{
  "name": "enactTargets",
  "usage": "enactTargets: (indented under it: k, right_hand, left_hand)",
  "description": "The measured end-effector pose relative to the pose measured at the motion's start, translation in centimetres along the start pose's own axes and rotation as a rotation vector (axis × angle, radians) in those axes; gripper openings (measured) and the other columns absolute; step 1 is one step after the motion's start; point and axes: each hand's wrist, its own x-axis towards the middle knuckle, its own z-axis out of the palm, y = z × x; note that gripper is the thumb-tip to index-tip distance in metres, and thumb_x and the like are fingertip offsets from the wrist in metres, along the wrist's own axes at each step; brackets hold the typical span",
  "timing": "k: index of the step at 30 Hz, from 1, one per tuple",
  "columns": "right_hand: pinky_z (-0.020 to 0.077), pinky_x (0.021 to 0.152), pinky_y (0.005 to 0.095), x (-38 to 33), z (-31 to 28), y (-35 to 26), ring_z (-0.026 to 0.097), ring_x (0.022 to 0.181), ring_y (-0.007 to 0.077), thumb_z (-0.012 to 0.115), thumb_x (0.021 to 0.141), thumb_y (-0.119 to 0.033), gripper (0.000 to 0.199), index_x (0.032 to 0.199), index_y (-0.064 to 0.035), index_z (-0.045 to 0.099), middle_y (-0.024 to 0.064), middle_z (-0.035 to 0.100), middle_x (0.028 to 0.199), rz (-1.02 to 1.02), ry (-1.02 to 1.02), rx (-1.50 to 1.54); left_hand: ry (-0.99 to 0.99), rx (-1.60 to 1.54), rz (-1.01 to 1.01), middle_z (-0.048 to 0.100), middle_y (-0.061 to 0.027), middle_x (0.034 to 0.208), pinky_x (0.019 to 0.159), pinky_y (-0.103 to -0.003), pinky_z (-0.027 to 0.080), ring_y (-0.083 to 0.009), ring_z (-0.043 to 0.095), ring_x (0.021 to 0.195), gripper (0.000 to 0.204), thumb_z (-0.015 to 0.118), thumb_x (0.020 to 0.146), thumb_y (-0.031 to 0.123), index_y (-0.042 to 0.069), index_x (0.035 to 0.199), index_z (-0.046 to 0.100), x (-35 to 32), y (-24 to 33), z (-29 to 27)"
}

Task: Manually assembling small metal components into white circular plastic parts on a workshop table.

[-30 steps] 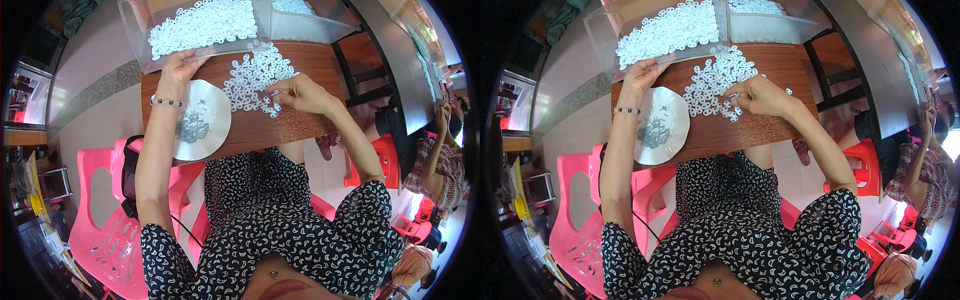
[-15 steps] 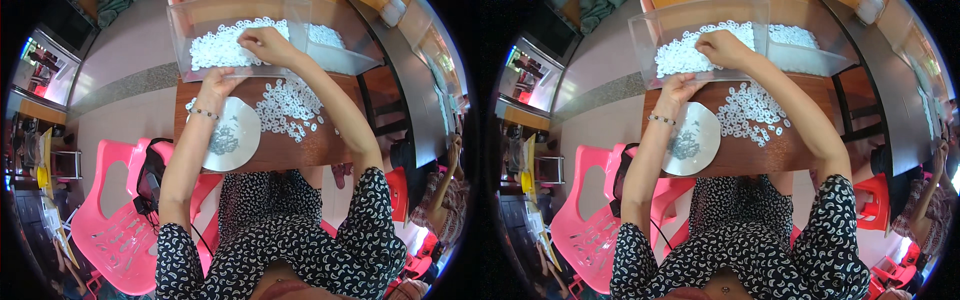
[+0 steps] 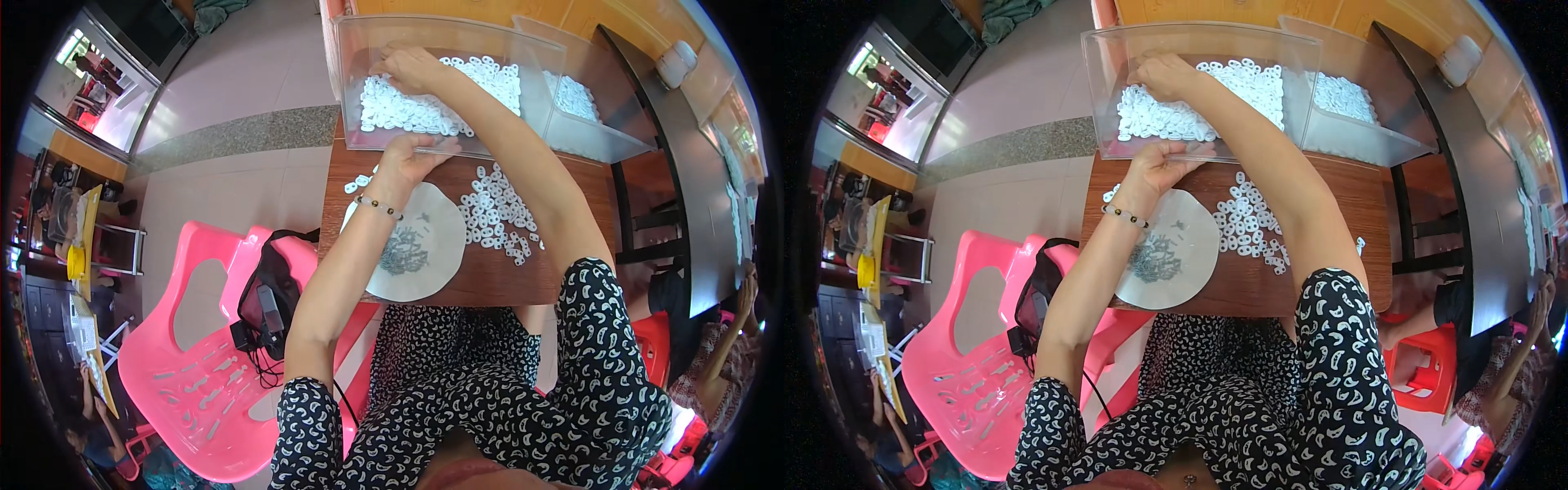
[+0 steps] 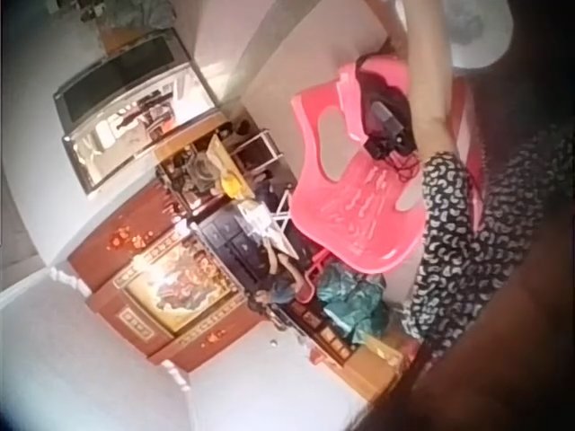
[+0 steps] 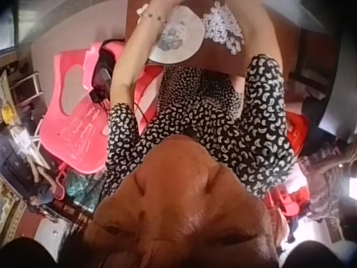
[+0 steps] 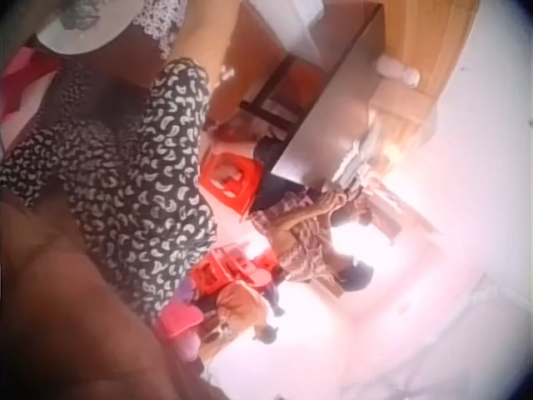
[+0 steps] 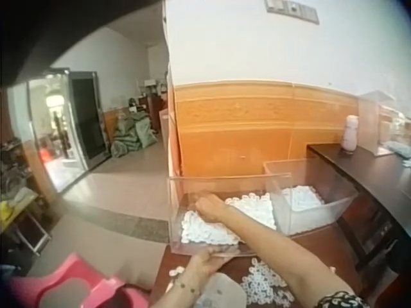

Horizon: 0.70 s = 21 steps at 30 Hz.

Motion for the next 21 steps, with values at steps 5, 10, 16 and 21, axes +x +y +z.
enactTargets:
  k: [5, 10, 16, 21]
  right_hand:
    - [0.0455, 0.086, 0.0431, 0.8, -0.1, 0.6, 0.054, 0.104, 0.033, 0.059, 0.074, -0.006, 0.027, 0.1, -0.0114, 0.065, 0.0136, 0.058, 0.104, -0.097, -0.008, 0.012]
    - [0.0471, 0.08, 0.0443, 1.5, -0.7, 0.0, 0.058, 0.094, 0.0334, 0.057, 0.077, -0.007, 0.027, 0.103, -0.0108, 0.06, 0.0143, 0.06, 0.094, -0.12, -0.19, 0.037]
    - [0.0474, 0.076, 0.0462, 1.2, -0.5, 0.5, 0.061, 0.087, 0.0352, 0.054, 0.078, -0.005, 0.025, 0.102, -0.0095, 0.057, 0.0161, 0.062, 0.082, -0.142, -0.206, 0.028]
    - [0.0478, 0.08, 0.0437, 1.4, -0.6, -0.3, 0.059, 0.093, 0.0325, 0.054, 0.076, -0.002, 0.025, 0.099, -0.0094, 0.059, 0.0122, 0.06, 0.097, -0.095, -0.275, -0.032]
  left_hand:
    - [-0.078, 0.034, 0.027, 0.03, -0.0346, 0.122, 0.1, -0.064, 0.033, -0.0538, 0.037, 0.117, 0.034, 0.036, 0.08, -0.012, -0.019, 0.111, 0.025, 0.4, 0.1, -0.6]
    - [-0.079, 0.021, 0.017, 0.03, -0.0352, 0.122, 0.101, -0.063, 0.033, -0.0531, 0.036, 0.117, 0.036, 0.036, 0.08, -0.012, -0.02, 0.113, 0.024, 0.2, 0.0, -0.4]
    - [-0.091, 0.018, -0.003, 0.031, -0.0366, 0.122, 0.101, -0.062, 0.034, -0.0534, 0.036, 0.117, 0.035, 0.036, 0.081, -0.011, -0.021, 0.112, 0.024, 0.3, -0.2, -0.3]
    - [-0.059, 0.034, 0.018, 0.031, -0.0366, 0.122, 0.1, -0.061, 0.036, -0.053, 0.038, 0.116, 0.035, 0.034, 0.081, -0.011, -0.022, 0.112, 0.024, -0.1, 0.0, -0.1]
